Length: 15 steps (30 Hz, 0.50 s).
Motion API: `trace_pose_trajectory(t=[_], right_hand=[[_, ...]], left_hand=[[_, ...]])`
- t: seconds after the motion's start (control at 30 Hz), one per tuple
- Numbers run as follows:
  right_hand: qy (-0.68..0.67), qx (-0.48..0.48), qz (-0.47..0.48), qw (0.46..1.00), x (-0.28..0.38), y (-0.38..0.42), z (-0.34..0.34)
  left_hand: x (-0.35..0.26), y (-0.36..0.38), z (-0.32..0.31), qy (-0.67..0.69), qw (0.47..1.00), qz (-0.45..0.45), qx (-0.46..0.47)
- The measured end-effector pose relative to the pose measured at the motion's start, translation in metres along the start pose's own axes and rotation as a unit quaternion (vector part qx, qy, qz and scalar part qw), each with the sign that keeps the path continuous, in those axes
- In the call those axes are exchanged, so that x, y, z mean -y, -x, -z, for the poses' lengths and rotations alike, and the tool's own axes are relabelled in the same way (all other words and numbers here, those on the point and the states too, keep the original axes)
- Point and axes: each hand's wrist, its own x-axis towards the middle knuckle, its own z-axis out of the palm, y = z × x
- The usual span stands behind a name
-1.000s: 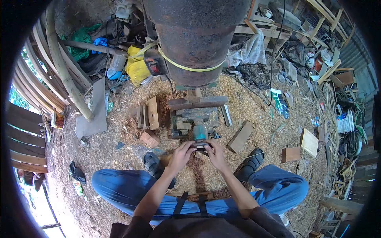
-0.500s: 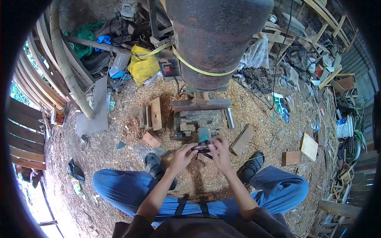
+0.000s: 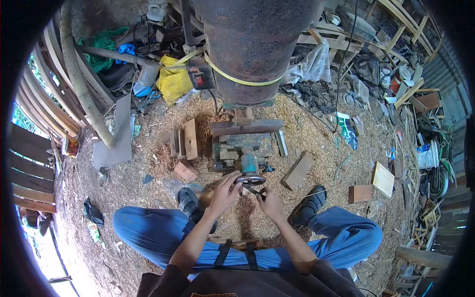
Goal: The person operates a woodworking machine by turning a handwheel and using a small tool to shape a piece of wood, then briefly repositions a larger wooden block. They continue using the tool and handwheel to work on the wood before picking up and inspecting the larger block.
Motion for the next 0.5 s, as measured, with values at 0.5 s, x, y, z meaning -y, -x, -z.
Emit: trace_pose_trajectory(t=[0.5], right_hand=[[0.222,0.061,-0.030,0.973,0.010,-0.015,-0.012]], left_hand=[[0.061,0.033,-0.036,-0.033,0.985,0.145,0.081]])
